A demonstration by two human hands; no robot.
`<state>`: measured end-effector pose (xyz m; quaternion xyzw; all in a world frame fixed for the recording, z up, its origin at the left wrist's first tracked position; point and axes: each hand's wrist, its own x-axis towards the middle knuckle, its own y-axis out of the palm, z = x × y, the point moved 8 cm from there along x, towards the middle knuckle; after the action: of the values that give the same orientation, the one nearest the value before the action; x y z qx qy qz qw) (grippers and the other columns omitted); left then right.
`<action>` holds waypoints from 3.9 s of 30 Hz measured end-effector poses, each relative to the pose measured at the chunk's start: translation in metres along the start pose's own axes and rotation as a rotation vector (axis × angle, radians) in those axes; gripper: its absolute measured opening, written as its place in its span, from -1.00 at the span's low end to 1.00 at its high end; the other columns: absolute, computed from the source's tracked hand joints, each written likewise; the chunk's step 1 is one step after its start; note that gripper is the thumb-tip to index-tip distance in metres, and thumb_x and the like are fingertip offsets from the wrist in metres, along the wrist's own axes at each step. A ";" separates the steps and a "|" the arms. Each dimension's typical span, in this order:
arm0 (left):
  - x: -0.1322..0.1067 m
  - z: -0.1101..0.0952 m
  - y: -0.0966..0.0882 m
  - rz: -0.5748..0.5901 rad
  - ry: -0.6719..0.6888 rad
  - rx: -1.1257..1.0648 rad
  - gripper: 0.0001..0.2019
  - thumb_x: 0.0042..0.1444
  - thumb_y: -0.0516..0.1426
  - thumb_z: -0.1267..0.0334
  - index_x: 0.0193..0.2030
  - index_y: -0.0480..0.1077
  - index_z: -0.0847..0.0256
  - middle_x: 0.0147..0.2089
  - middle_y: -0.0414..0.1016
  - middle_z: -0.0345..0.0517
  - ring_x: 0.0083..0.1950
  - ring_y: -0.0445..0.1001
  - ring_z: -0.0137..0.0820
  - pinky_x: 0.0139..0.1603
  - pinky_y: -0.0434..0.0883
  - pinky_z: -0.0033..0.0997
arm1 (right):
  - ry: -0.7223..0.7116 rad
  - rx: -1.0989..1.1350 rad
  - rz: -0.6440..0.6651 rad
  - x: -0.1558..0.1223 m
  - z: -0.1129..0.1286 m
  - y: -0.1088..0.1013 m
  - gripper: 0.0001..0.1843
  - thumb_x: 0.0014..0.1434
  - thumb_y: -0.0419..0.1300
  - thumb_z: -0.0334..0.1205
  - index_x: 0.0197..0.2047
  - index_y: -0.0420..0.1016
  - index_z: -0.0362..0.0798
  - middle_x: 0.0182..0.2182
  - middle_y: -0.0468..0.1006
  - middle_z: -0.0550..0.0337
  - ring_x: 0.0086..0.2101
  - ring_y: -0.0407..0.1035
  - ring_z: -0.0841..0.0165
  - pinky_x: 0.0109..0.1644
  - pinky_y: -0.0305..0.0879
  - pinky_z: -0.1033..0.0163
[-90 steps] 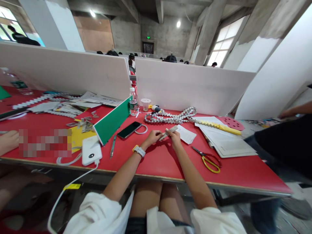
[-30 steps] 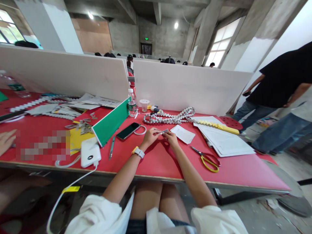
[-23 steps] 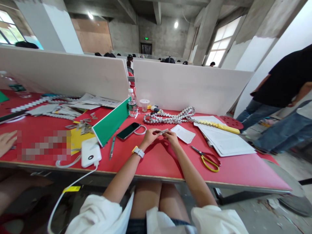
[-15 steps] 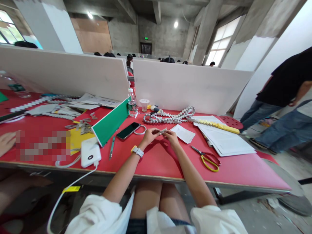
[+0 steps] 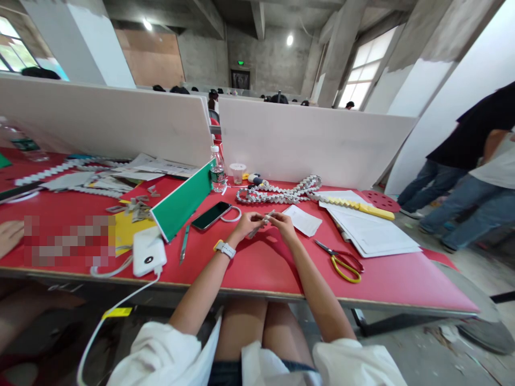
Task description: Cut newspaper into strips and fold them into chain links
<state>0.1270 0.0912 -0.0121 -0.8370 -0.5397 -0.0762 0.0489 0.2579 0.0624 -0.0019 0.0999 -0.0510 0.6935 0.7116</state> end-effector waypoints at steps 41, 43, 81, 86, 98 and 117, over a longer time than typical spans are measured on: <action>-0.004 0.008 0.013 0.112 -0.079 0.017 -0.59 -0.11 0.28 0.01 -0.28 0.51 0.37 -0.40 0.52 -0.02 -0.45 0.44 -0.43 -0.46 0.38 -0.46 | 0.042 -0.031 -0.132 0.000 -0.005 -0.010 -0.69 -0.12 0.29 -0.01 -0.40 0.59 -0.09 -0.56 0.50 0.18 -0.56 0.20 0.45 -0.43 0.13 0.29; -0.003 0.009 0.011 0.092 -0.077 0.019 -0.59 -0.11 0.28 0.01 -0.29 0.51 0.37 -0.41 0.52 -0.02 -0.45 0.44 -0.43 -0.47 0.37 -0.46 | 0.051 -0.008 -0.124 -0.001 -0.005 -0.008 -0.69 -0.12 0.31 -0.01 -0.40 0.58 -0.09 -0.53 0.51 0.17 -0.55 0.23 0.44 -0.41 0.15 0.29; -0.007 0.008 0.012 0.057 -0.131 0.016 -0.50 -0.19 0.29 -0.10 -0.34 0.50 0.38 -0.44 0.55 0.05 -0.47 0.51 -0.35 -0.46 0.48 -0.37 | 0.037 0.044 -0.330 -0.002 -0.001 -0.029 -0.67 -0.18 0.33 0.01 -0.50 0.53 -0.12 -0.68 0.26 0.35 -0.61 0.06 0.51 -0.48 0.05 0.31; -0.005 0.003 0.009 0.032 -0.048 0.070 -0.57 -0.14 0.26 -0.08 -0.38 0.51 0.34 -0.45 0.54 -0.02 -0.45 0.48 -0.39 -0.43 0.44 -0.40 | 0.104 0.048 -0.217 -0.002 -0.011 -0.016 -0.66 -0.17 0.36 0.01 -0.48 0.53 -0.12 -0.65 0.38 0.28 -0.63 0.12 0.52 -0.52 0.08 0.33; -0.013 0.009 0.017 0.096 -0.302 -0.149 -0.84 0.11 0.12 0.21 -0.33 0.41 0.27 -0.52 0.47 -0.09 -0.51 0.41 -0.46 -0.50 0.32 -0.48 | 0.082 0.052 -0.009 -0.004 -0.008 0.002 -0.74 -0.15 0.37 -0.14 -0.37 0.62 -0.12 -0.56 0.54 0.18 -0.59 0.26 0.48 -0.48 0.15 0.33; -0.014 -0.039 0.007 -0.151 0.306 0.983 -0.78 0.27 -0.06 0.24 -0.14 0.38 0.21 -0.22 0.48 0.02 -0.22 0.45 -0.29 -0.25 0.31 -0.35 | -0.015 -0.152 -0.088 -0.001 -0.003 0.002 -0.78 -0.08 0.27 -0.15 -0.37 0.59 -0.09 -0.53 0.52 0.20 -0.53 0.30 0.42 -0.44 0.22 0.31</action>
<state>0.1245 0.0697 0.0236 -0.6533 -0.5571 0.0614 0.5090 0.2561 0.0619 -0.0054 0.0531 -0.1044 0.6550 0.7465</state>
